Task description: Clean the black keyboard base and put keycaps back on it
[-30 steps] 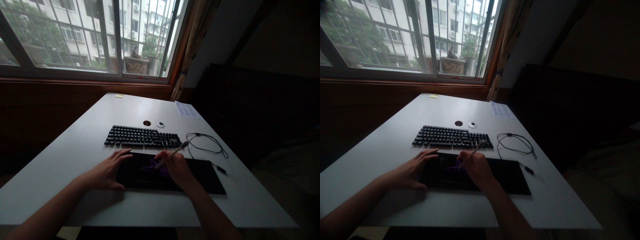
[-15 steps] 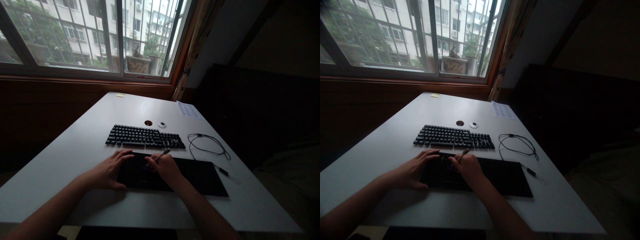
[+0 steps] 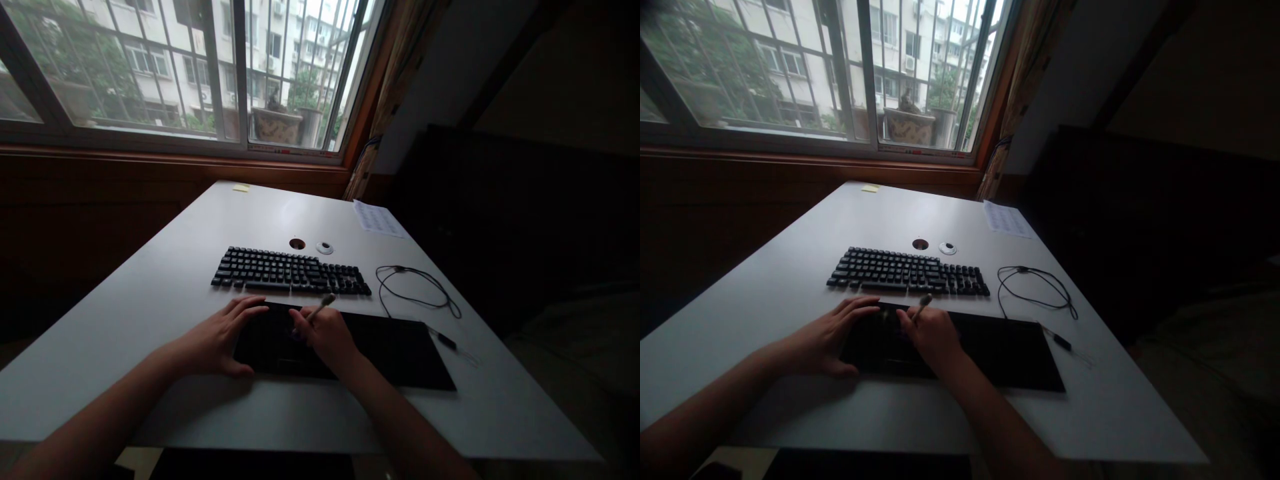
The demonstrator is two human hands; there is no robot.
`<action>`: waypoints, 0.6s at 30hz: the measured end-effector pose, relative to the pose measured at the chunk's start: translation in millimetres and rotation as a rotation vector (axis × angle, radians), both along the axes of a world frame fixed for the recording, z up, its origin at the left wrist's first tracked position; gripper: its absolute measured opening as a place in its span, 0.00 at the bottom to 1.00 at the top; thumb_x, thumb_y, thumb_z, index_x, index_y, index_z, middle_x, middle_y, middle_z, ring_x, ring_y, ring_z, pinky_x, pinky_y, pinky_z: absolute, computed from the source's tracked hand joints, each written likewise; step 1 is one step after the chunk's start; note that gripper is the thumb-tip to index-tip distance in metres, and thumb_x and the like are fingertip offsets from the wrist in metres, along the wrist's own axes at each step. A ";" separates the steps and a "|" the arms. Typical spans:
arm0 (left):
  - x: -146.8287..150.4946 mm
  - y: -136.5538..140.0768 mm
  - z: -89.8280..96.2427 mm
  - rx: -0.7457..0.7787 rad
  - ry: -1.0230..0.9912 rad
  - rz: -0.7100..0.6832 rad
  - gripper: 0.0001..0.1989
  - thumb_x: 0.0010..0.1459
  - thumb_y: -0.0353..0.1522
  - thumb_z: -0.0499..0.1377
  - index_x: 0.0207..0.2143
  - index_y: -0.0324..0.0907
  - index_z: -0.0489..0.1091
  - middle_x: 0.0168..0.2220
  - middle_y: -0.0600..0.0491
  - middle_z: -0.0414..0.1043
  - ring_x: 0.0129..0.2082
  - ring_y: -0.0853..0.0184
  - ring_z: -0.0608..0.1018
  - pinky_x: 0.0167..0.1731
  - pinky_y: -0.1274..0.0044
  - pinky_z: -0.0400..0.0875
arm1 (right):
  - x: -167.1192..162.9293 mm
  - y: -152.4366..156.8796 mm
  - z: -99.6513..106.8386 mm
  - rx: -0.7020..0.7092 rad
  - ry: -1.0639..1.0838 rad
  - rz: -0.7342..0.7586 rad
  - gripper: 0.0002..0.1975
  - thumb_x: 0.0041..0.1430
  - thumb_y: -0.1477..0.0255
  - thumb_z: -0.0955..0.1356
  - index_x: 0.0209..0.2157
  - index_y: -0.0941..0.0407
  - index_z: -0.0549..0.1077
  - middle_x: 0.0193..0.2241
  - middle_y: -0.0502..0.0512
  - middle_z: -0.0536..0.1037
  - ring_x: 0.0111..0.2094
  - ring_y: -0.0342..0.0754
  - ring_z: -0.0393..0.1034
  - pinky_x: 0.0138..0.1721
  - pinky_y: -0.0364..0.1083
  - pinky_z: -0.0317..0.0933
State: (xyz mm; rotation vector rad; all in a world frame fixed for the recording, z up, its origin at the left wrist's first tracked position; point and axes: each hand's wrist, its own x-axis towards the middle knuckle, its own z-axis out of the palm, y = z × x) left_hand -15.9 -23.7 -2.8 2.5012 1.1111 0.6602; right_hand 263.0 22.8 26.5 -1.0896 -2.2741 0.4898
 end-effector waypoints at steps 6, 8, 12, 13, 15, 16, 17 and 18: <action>0.3 0.2 0.0 0.001 -0.017 -0.004 0.56 0.46 0.45 0.74 0.71 0.50 0.49 0.71 0.40 0.51 0.67 0.40 0.60 0.62 0.46 0.64 | -0.5 -2.5 3.5 0.021 -0.005 -0.012 0.28 0.76 0.56 0.58 0.26 0.56 0.75 0.23 0.53 0.79 0.25 0.44 0.74 0.30 0.42 0.59; 0.6 0.1 0.7 0.001 -0.003 -0.002 0.56 0.46 0.46 0.74 0.71 0.50 0.49 0.71 0.40 0.51 0.67 0.40 0.59 0.62 0.46 0.64 | 0.1 -2.0 3.5 0.003 -0.009 0.014 0.28 0.75 0.56 0.59 0.25 0.55 0.74 0.22 0.52 0.78 0.23 0.43 0.73 0.28 0.42 0.58; 0.7 -0.3 2.3 -0.008 0.002 0.002 0.56 0.46 0.45 0.74 0.71 0.50 0.49 0.71 0.40 0.50 0.67 0.41 0.59 0.63 0.47 0.63 | 3.5 0.3 3.0 0.003 -0.010 -0.042 0.28 0.75 0.56 0.59 0.24 0.55 0.73 0.20 0.50 0.76 0.22 0.43 0.72 0.28 0.42 0.57; 0.7 -0.3 2.5 -0.010 0.001 0.001 0.56 0.46 0.45 0.74 0.71 0.50 0.49 0.71 0.40 0.50 0.67 0.41 0.59 0.63 0.47 0.63 | 4.8 0.8 3.1 0.003 -0.014 -0.068 0.28 0.75 0.56 0.59 0.24 0.55 0.73 0.20 0.50 0.76 0.22 0.43 0.72 0.28 0.42 0.58; 0.5 -0.3 2.6 -0.013 0.006 -0.002 0.56 0.47 0.45 0.74 0.71 0.50 0.49 0.71 0.41 0.50 0.68 0.41 0.59 0.63 0.47 0.63 | 7.7 1.3 3.4 -0.010 -0.016 -0.109 0.27 0.75 0.57 0.60 0.25 0.55 0.73 0.20 0.51 0.76 0.21 0.43 0.72 0.28 0.42 0.59; 0.4 -0.3 2.5 -0.014 0.010 -0.001 0.56 0.47 0.46 0.74 0.71 0.51 0.49 0.71 0.41 0.50 0.68 0.41 0.59 0.64 0.47 0.62 | 9.3 1.5 3.4 -0.019 -0.010 -0.124 0.27 0.75 0.57 0.60 0.25 0.55 0.73 0.20 0.51 0.77 0.21 0.43 0.72 0.27 0.42 0.59; 0.4 -0.2 2.4 -0.015 0.011 -0.001 0.56 0.47 0.46 0.75 0.71 0.51 0.49 0.71 0.41 0.50 0.68 0.41 0.59 0.64 0.48 0.62 | 11.0 1.7 3.4 -0.031 -0.003 -0.136 0.27 0.75 0.57 0.60 0.25 0.55 0.73 0.20 0.51 0.77 0.21 0.43 0.72 0.27 0.42 0.60; 0.4 -0.2 2.2 -0.016 0.008 0.001 0.56 0.46 0.46 0.75 0.71 0.51 0.49 0.71 0.41 0.50 0.68 0.41 0.59 0.64 0.48 0.62 | 12.5 1.9 3.1 -0.044 0.007 -0.143 0.27 0.75 0.57 0.60 0.25 0.55 0.74 0.21 0.51 0.78 0.21 0.43 0.72 0.27 0.42 0.60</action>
